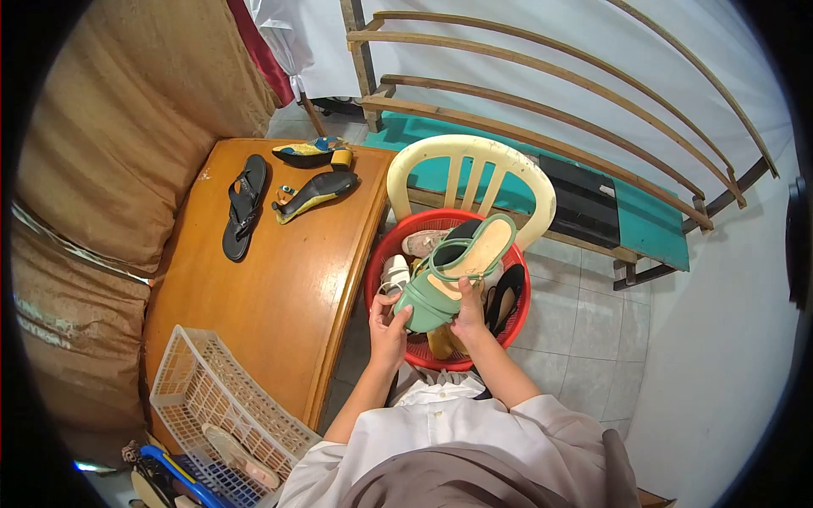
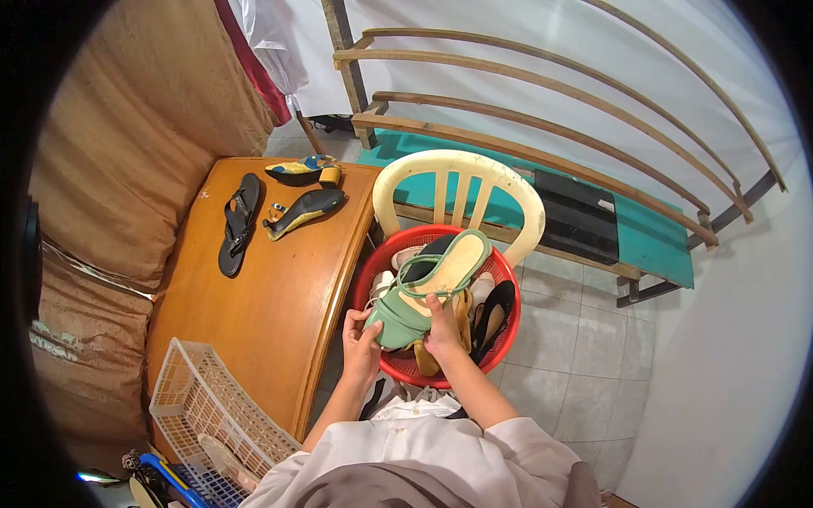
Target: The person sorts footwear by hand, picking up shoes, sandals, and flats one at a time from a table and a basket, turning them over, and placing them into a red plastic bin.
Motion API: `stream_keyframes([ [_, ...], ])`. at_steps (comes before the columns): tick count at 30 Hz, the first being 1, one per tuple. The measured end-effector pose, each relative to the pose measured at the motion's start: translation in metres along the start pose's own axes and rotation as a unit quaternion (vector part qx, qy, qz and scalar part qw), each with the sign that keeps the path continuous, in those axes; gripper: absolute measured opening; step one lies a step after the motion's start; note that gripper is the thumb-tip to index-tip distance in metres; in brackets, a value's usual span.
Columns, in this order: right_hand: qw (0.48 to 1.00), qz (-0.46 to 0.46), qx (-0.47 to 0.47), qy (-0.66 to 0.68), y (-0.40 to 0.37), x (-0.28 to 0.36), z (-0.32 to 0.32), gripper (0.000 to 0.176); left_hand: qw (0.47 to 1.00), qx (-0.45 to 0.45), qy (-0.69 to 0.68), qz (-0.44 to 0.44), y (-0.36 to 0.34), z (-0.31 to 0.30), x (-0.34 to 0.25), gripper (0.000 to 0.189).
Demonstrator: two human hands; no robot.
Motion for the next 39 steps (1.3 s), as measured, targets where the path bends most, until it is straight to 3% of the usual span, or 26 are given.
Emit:
stream_keyframes([
  [6,0.997,-0.005,0.066,0.028,0.006,-0.005,-0.004,0.077,0.998,0.007,-0.053,-0.018,0.0,-0.012,0.012,0.027],
  [12,0.998,-0.006,0.057,0.02,0.002,-0.004,-0.004,0.079,0.998,0.0,-0.068,-0.018,-0.002,-0.017,0.017,0.028],
  [17,1.0,-0.011,0.028,-0.007,0.009,-0.01,-0.021,0.066,0.996,0.019,-0.075,-0.038,-0.005,-0.014,0.017,0.029],
  [20,1.0,-0.002,0.021,-0.02,0.008,-0.004,-0.018,0.061,0.997,0.074,-0.013,-0.035,-0.005,-0.013,0.012,0.027],
  [23,0.999,-0.001,0.018,-0.028,0.005,0.003,-0.01,0.061,0.99,0.083,0.004,-0.112,-0.001,-0.007,0.007,0.027],
  [28,0.998,0.002,0.0,-0.056,-0.001,0.01,0.002,0.061,0.962,0.13,0.186,-0.15,0.006,-0.005,0.018,0.057],
  [31,0.997,0.001,0.004,-0.072,0.001,0.008,0.001,0.058,0.951,0.129,0.22,-0.176,0.001,0.0,0.018,0.059],
  [39,0.996,0.046,0.01,-0.081,0.005,-0.001,-0.001,0.055,0.966,0.078,0.155,-0.192,-0.001,-0.017,0.038,0.057],
])
Point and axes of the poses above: each hand's wrist, its own y-axis towards the middle knuckle, its own z-axis out of the palm, x = y × z, the point moved 7 cm from there along y, towards the middle knuckle, and after that the axes turned 4 degrees about x, right-handed, at the moved point
